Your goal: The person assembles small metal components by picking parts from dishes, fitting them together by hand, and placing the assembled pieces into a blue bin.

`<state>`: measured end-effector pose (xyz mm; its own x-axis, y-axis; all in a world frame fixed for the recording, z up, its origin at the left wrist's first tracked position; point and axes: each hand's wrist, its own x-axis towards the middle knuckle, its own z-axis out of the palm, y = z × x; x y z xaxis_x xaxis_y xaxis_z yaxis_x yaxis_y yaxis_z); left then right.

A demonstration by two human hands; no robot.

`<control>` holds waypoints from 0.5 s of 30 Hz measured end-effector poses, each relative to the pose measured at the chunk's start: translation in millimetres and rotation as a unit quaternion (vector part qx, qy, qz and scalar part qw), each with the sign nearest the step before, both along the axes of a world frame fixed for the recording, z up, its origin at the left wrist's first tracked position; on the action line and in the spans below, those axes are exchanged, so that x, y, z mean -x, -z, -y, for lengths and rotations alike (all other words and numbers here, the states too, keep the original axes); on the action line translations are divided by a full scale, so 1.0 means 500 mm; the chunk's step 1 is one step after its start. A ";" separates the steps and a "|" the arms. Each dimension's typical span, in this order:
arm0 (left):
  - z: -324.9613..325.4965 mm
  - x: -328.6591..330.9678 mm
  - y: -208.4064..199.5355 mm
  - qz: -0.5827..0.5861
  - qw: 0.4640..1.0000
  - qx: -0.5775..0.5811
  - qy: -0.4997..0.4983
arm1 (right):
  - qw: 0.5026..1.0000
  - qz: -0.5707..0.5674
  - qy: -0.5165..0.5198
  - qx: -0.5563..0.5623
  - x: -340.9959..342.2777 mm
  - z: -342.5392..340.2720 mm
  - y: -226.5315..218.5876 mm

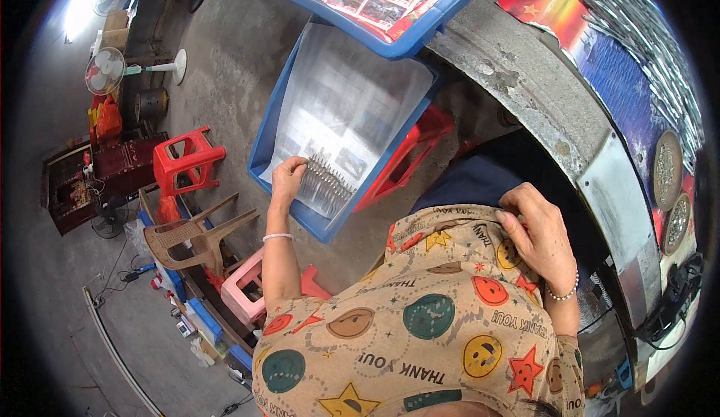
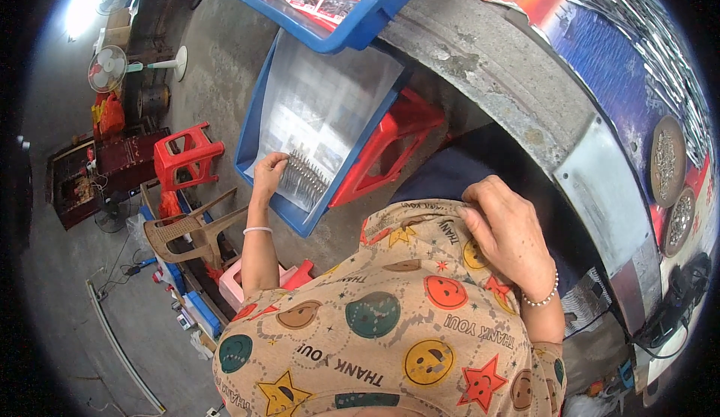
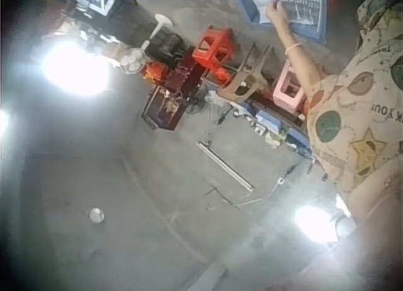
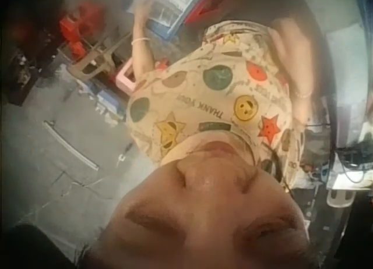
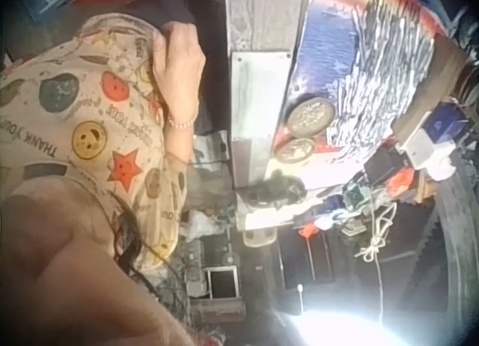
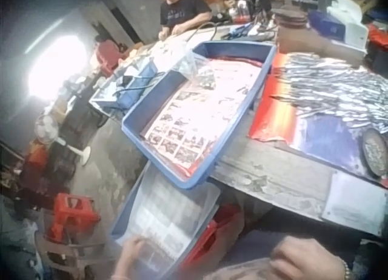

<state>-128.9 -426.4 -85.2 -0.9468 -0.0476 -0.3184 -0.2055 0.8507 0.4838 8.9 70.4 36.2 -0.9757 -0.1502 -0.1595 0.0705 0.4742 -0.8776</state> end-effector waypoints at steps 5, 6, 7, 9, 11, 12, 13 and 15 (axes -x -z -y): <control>-0.088 -0.003 -0.064 -0.009 0.927 0.307 0.215 | 0.999 -0.009 -0.013 -0.029 -0.007 -0.010 0.004; -0.124 -0.004 -0.092 -0.011 0.928 0.300 0.222 | 0.999 -0.023 -0.019 -0.034 -0.007 -0.010 0.010; -0.171 -0.009 -0.126 -0.035 0.941 0.248 0.228 | 0.999 -0.020 -0.021 -0.032 -0.007 -0.008 0.015; -0.291 -0.018 -0.195 -0.069 0.962 0.060 0.259 | 0.999 -0.026 -0.024 -0.037 -0.013 -0.005 0.020; -0.427 -0.033 -0.277 -0.075 0.922 -0.181 0.333 | 0.999 -0.025 -0.021 -0.042 -0.021 -0.005 0.017; -0.485 -0.042 -0.311 -0.069 0.876 -0.285 0.384 | 0.999 -0.027 -0.021 -0.037 -0.024 -0.003 0.016; -0.535 -0.056 -0.338 -0.053 0.809 -0.416 0.411 | 0.998 -0.039 -0.018 -0.042 -0.028 -0.003 0.009; -0.630 -0.064 -0.371 0.010 0.610 -0.644 0.461 | 0.997 -0.056 0.002 -0.045 -0.037 -0.010 -0.016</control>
<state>-97.1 -111.2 100.1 -0.3771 0.8050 0.4579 0.0559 -0.4737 0.8789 27.2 75.3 44.4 -0.9886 -0.1370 -0.0632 -0.0232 0.5520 -0.8335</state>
